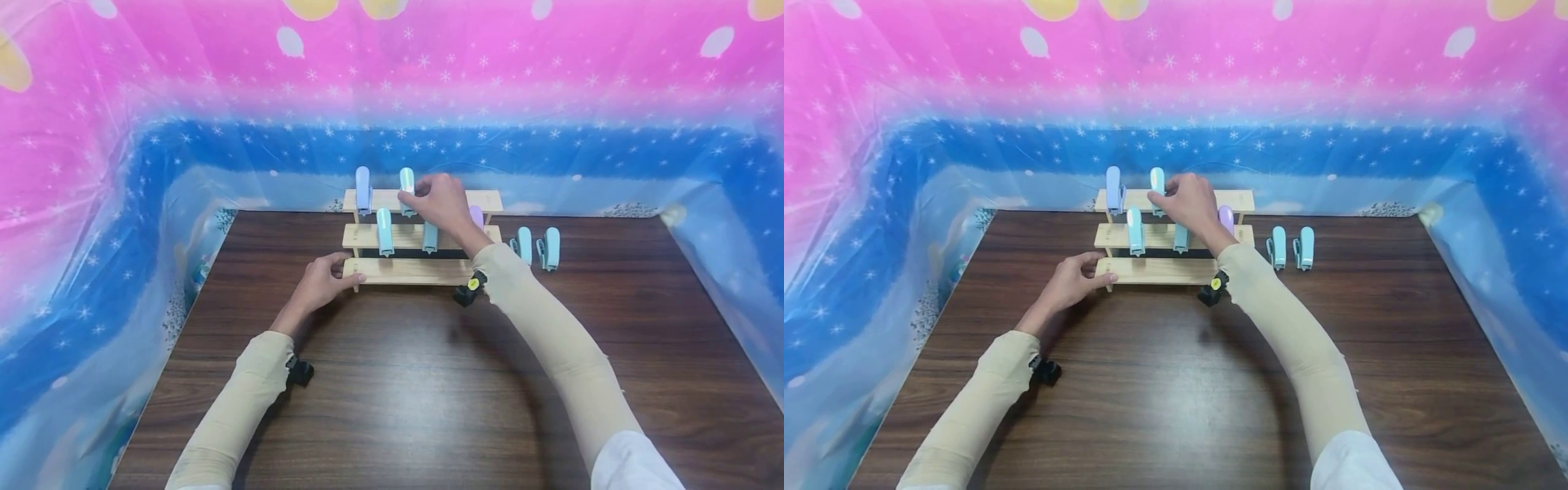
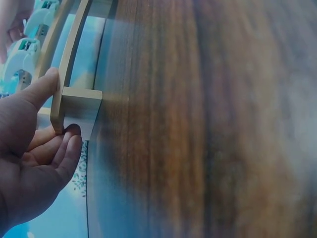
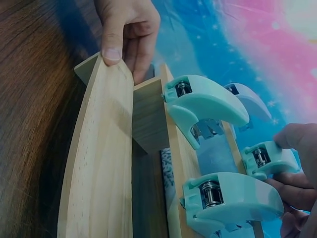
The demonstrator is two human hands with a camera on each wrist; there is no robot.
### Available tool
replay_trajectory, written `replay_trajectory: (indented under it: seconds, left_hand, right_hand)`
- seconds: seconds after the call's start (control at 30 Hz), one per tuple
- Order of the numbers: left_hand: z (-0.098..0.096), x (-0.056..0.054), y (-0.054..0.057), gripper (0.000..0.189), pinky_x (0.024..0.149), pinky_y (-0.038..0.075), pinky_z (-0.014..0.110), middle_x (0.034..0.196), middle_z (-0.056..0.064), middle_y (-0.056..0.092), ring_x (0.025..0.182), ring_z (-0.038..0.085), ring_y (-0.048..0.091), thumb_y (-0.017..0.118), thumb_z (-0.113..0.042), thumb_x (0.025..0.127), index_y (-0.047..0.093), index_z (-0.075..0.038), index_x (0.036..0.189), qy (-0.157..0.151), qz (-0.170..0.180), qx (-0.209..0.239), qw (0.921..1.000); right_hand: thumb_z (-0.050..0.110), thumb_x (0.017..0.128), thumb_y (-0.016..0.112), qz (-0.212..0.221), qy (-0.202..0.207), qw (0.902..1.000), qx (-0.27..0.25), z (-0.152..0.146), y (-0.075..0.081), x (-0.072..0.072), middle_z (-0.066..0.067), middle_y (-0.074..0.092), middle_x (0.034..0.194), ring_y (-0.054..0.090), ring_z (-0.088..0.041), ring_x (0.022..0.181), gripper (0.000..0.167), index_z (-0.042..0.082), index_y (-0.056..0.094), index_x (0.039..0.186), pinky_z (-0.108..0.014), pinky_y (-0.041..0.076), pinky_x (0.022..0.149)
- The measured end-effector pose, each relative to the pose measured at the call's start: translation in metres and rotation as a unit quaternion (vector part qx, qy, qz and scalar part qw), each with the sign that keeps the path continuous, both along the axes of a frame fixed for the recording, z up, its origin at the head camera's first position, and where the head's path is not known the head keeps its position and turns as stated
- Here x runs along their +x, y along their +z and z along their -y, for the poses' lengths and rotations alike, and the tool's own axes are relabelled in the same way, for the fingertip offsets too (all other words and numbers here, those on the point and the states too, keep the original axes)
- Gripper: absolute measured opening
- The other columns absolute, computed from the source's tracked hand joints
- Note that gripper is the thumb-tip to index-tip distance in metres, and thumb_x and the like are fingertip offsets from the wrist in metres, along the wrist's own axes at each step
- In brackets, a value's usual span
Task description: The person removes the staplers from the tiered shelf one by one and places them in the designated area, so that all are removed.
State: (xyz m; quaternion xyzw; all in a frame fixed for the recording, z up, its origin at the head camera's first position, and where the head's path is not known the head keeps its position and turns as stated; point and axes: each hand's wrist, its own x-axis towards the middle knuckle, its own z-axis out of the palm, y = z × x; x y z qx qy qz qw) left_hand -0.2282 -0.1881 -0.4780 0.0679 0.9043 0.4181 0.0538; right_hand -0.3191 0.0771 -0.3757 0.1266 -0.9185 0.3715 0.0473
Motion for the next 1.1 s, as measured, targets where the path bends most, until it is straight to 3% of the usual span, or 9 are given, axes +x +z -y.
replay_trajectory:
  seconds: [0.13, 0.37, 0.63, 1.1]
  left_hand:
    - [0.0, 0.0, 0.0, 0.068, 0.09, 0.057, 0.046, 0.121, 0.017, 0.07, 0.11, 0.029, 0.067, 0.077, -0.04, 0.092, 0.055, -0.002, 0.144, 0.0, 0.002, 0.001, 1.0]
    - [0.0, 0.0, 0.001, 0.071, 0.091, 0.057, 0.047, 0.123, 0.018, 0.069, 0.112, 0.03, 0.066, 0.077, -0.042, 0.092, 0.054, -0.003, 0.146, -0.001, 0.003, -0.001, 1.0]
    - [0.0, 0.0, 0.001, 0.071, 0.091, 0.057, 0.047, 0.123, 0.017, 0.069, 0.112, 0.03, 0.066, 0.077, -0.043, 0.092, 0.054, -0.003, 0.145, 0.0, 0.002, -0.004, 1.0]
    - [-0.002, 0.0, 0.002, 0.071, 0.092, 0.057, 0.046, 0.121, 0.017, 0.07, 0.111, 0.03, 0.067, 0.077, -0.044, 0.092, 0.055, -0.002, 0.145, 0.0, 0.003, -0.008, 1.0]
  right_hand:
    - [0.047, 0.091, 0.074, 0.002, -0.005, 0.9999, -0.011, -0.001, 0.003, 0.002, -0.002, 0.073, 0.089, 0.064, -0.018, 0.079, 0.039, 0.009, 0.078, 0.096, -0.032, 0.053, 0.069]
    - [0.045, 0.091, 0.074, -0.001, -0.016, 0.9996, -0.024, -0.008, 0.015, 0.008, -0.002, 0.073, 0.093, 0.063, -0.017, 0.08, 0.039, 0.009, 0.077, 0.106, -0.032, 0.052, 0.069]
    - [0.044, 0.091, 0.075, -0.04, -0.018, 0.9986, -0.03, -0.022, 0.032, 0.021, -0.006, 0.076, 0.097, 0.068, -0.017, 0.081, 0.039, 0.009, 0.077, 0.11, -0.032, 0.054, 0.07]
    - [0.047, 0.09, 0.075, -0.086, -0.048, 0.994, -0.049, -0.063, 0.041, 0.038, -0.007, 0.077, 0.102, 0.067, -0.021, 0.1, 0.044, 0.009, 0.078, 0.112, -0.04, 0.054, 0.082]
